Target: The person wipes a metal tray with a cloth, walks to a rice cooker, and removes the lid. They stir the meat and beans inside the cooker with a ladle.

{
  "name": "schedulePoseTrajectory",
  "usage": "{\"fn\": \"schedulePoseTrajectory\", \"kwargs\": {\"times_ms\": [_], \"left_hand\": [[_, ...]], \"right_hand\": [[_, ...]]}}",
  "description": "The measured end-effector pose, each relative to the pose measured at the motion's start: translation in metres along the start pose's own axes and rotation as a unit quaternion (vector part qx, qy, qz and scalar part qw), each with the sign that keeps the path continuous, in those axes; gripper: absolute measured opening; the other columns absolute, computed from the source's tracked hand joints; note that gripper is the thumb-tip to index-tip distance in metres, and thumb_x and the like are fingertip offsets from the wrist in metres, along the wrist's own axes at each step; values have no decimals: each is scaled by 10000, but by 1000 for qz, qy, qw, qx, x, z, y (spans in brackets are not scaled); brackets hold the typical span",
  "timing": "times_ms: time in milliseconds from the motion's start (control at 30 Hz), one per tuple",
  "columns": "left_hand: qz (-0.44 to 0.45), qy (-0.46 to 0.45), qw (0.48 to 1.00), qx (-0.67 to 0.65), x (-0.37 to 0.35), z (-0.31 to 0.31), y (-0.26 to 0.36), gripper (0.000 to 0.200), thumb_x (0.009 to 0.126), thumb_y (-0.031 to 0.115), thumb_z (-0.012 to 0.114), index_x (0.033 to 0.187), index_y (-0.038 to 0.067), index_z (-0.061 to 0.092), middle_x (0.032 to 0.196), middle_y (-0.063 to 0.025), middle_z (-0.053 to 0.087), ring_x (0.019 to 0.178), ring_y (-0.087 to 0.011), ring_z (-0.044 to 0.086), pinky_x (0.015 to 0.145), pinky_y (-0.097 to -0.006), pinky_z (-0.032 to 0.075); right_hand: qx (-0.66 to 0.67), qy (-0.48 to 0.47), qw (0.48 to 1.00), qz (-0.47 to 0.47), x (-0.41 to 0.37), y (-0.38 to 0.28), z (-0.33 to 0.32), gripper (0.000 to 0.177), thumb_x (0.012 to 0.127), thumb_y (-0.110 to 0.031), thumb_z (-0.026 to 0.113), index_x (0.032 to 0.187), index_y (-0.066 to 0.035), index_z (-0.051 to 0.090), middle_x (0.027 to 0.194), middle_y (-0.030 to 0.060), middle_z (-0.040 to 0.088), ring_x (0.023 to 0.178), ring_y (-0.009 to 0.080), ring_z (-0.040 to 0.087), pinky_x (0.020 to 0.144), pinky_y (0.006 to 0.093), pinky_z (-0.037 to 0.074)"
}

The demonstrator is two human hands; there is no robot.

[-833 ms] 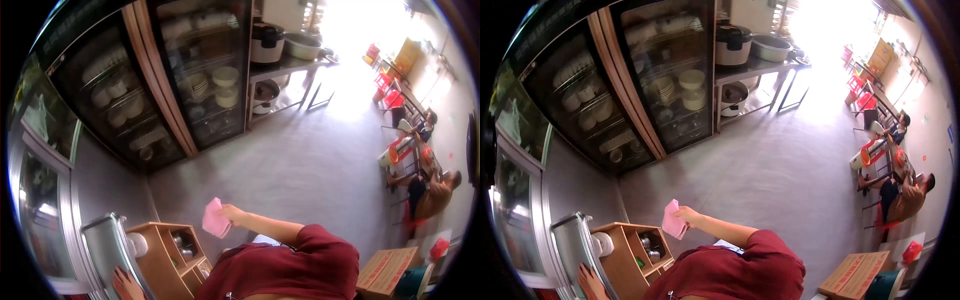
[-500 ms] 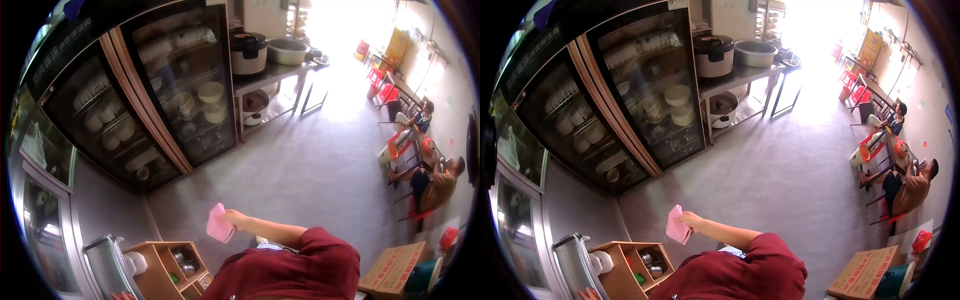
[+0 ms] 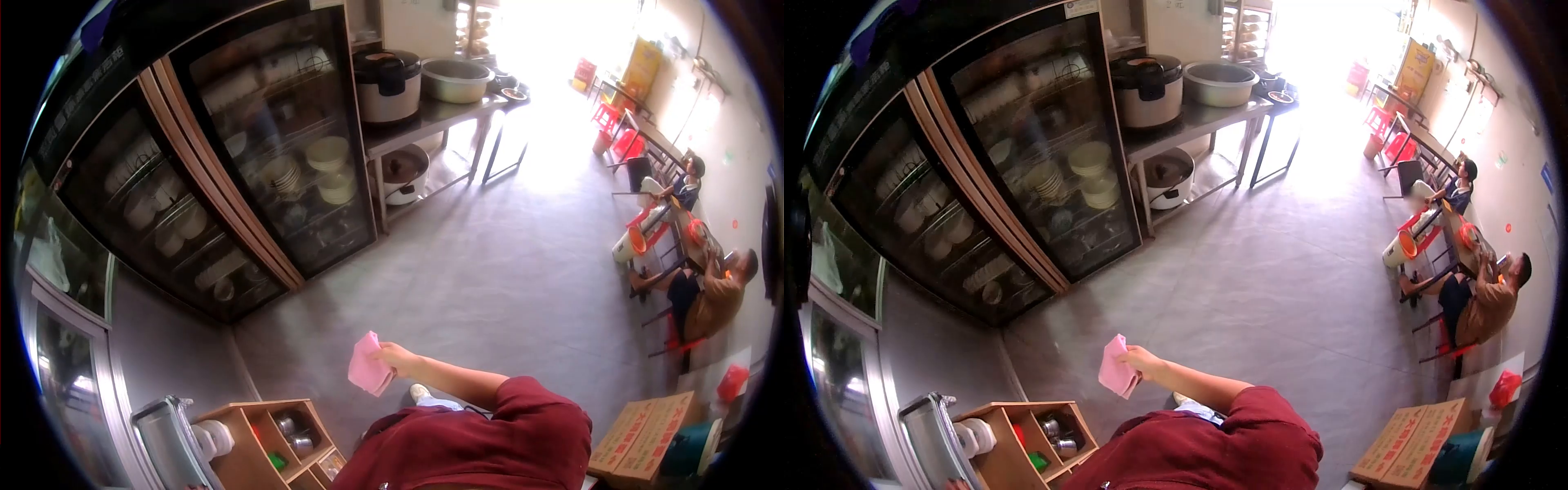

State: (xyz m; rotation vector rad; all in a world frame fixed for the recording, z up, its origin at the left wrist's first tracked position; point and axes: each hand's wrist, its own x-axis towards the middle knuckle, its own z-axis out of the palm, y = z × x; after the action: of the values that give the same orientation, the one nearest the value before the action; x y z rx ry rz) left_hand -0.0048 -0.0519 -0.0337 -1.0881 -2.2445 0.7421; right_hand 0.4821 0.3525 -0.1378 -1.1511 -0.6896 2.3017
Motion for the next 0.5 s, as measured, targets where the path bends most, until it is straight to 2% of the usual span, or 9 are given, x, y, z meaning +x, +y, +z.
{"fn": "schedulePoseTrajectory", "kwargs": {"times_ms": [67,100,133,167,267,333,400,467,500], "left_hand": [[46,8,998,36,-3,31,-11,339,855,266,459,1155,107,480,1109,-159,515,988,-320,509,812,-406,451],[-33,-43,993,-108,-4,27,-12,394,842,297,478,1183,102,463,1151,-166,496,1007,-328,498,834,-410,439],[-112,-92,958,-248,5,-12,-5,451,828,328,498,1212,97,446,1192,-172,478,1027,-336,487,856,-414,426],[-189,-139,895,-381,16,-49,0,511,815,359,517,1241,91,429,1234,-179,459,1046,-344,477,878,-418,414],[-340,-296,810,-375,46,-123,7,702,743,485,557,1298,91,385,1367,-174,329,1164,-354,397,958,-439,351],[-297,-190,854,-383,42,-11,-12,558,823,330,501,1190,-84,429,1186,-298,462,1128,-387,442,968,-389,329],[-256,-195,857,-402,39,24,-20,510,824,230,508,1200,-99,405,1202,-301,449,1138,-367,446,973,-365,345],[-255,-151,866,-403,28,48,-27,503,823,205,480,1225,-83,391,1234,-283,432,1166,-363,421,993,-368,324],[-268,-135,843,-446,25,49,-29,497,825,189,464,1239,-73,384,1243,-273,431,1172,-360,417,998,-368,319]], "right_hand": [[-2,-3,1000,3,-3,0,10,316,795,-88,528,1097,-1,496,964,98,581,858,216,596,708,354,510],[-3,-6,1000,4,-2,0,15,317,796,-87,526,1099,0,494,965,98,580,860,216,596,710,354,510],[-4,-9,1000,7,-3,2,21,318,796,-86,524,1100,1,492,967,99,580,862,217,596,712,353,509],[-13,-10,1000,10,-6,1,29,319,796,-86,523,1101,3,491,968,100,580,862,218,597,716,353,509],[-39,-18,999,14,-10,-3,51,319,797,-84,521,1100,10,490,970,104,583,861,218,598,722,353,509],[-48,-29,998,13,-8,1,60,314,799,-81,519,1096,16,491,970,108,587,857,218,600,722,353,509],[-43,-47,998,15,5,13,59,312,803,-80,517,1097,21,491,973,113,588,859,219,601,728,352,509],[-40,-60,997,19,13,21,62,308,807,-78,516,1097,24,492,975,118,589,861,220,601,734,351,509],[-40,-63,997,21,15,21,64,306,809,-78,516,1096,25,493,975,120,589,862,220,602,735,351,509]]}}
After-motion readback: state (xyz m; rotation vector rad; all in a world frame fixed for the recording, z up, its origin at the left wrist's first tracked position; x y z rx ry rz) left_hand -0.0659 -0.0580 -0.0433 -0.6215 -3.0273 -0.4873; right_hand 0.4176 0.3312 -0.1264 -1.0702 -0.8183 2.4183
